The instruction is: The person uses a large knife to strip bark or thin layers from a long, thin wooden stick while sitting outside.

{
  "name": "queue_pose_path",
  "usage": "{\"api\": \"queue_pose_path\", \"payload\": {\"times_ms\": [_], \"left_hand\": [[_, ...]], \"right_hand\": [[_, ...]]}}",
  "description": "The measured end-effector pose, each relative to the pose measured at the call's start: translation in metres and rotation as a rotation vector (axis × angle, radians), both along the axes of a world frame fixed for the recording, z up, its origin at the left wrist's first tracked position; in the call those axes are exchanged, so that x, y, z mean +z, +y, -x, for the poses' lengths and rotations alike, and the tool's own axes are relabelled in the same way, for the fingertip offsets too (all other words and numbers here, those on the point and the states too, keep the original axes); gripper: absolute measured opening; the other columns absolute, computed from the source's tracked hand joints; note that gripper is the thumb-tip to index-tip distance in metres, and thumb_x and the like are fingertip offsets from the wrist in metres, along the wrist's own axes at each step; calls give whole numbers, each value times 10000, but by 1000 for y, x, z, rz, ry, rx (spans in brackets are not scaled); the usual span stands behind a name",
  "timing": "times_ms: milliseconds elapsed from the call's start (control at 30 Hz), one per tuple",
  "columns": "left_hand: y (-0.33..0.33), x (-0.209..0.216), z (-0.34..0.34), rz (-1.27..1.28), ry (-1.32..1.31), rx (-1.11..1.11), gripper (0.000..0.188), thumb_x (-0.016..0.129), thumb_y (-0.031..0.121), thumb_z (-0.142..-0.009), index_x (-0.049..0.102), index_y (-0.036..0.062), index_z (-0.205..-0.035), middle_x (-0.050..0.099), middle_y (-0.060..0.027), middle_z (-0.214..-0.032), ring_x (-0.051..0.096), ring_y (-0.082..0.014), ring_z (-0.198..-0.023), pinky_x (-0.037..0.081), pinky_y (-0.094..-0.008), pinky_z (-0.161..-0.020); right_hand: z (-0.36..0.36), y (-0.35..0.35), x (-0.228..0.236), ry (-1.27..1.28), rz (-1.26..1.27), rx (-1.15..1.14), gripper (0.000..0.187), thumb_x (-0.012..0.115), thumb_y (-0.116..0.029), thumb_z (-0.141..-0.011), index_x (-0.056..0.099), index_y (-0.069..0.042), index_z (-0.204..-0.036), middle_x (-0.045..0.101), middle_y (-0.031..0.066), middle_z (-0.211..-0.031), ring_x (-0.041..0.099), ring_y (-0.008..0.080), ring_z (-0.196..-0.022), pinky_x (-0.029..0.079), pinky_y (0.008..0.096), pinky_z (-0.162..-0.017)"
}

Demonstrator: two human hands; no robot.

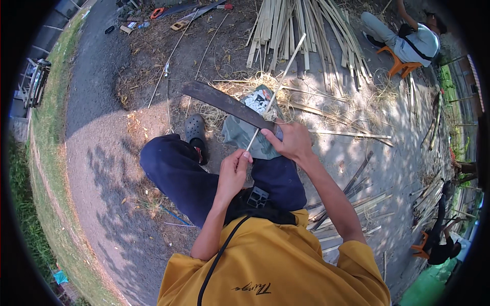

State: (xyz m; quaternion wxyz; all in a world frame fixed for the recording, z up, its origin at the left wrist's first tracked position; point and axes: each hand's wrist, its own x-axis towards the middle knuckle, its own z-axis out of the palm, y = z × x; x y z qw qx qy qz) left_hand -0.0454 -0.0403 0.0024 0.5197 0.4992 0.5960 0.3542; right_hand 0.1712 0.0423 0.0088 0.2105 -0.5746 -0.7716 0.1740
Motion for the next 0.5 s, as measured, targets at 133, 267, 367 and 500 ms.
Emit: {"api": "queue_pose_path", "payload": {"times_ms": [133, 267, 367, 500], "left_hand": [[11, 5, -11, -6, -24, -19, 294, 559, 198, -1115, 634, 12, -901, 435, 15, -633, 378, -73, -594, 297, -325, -543], [16, 19, -17, -64, 5, -42, 286, 561, 187, -1113, 625, 7, -901, 430, 13, -629, 374, -73, -587, 295, -332, -538], [14, 28, -19, -63, -11, -53, 288, 555, 185, -1118, 627, 9, -902, 426, 23, -628, 372, -69, -589, 294, -324, -539], [-10, 26, -6, -55, -25, -33, 284, 552, 179, -1121, 627, 15, -901, 413, 35, -624, 364, -65, -591, 289, -319, -538]], "right_hand": [[-8, -9, 7, 46, -86, 44, 627, 708, -616, -945, 771, -5, -1068, 691, 226, -678, 721, 406, -635, 560, 481, -590], [-14, -17, 22, -46, -21, 52, 599, 718, -620, -937, 753, -24, -995, 691, 213, -681, 720, 397, -631, 559, 479, -592], [-25, -13, 23, -57, -24, 80, 594, 698, -632, -947, 736, -40, -960, 678, 195, -655, 711, 390, -614, 544, 485, -578], [-42, 17, 22, -80, -22, -48, 617, 669, -655, -957, 722, -43, -893, 651, 182, -605, 694, 393, -590, 533, 500, -574]]}}
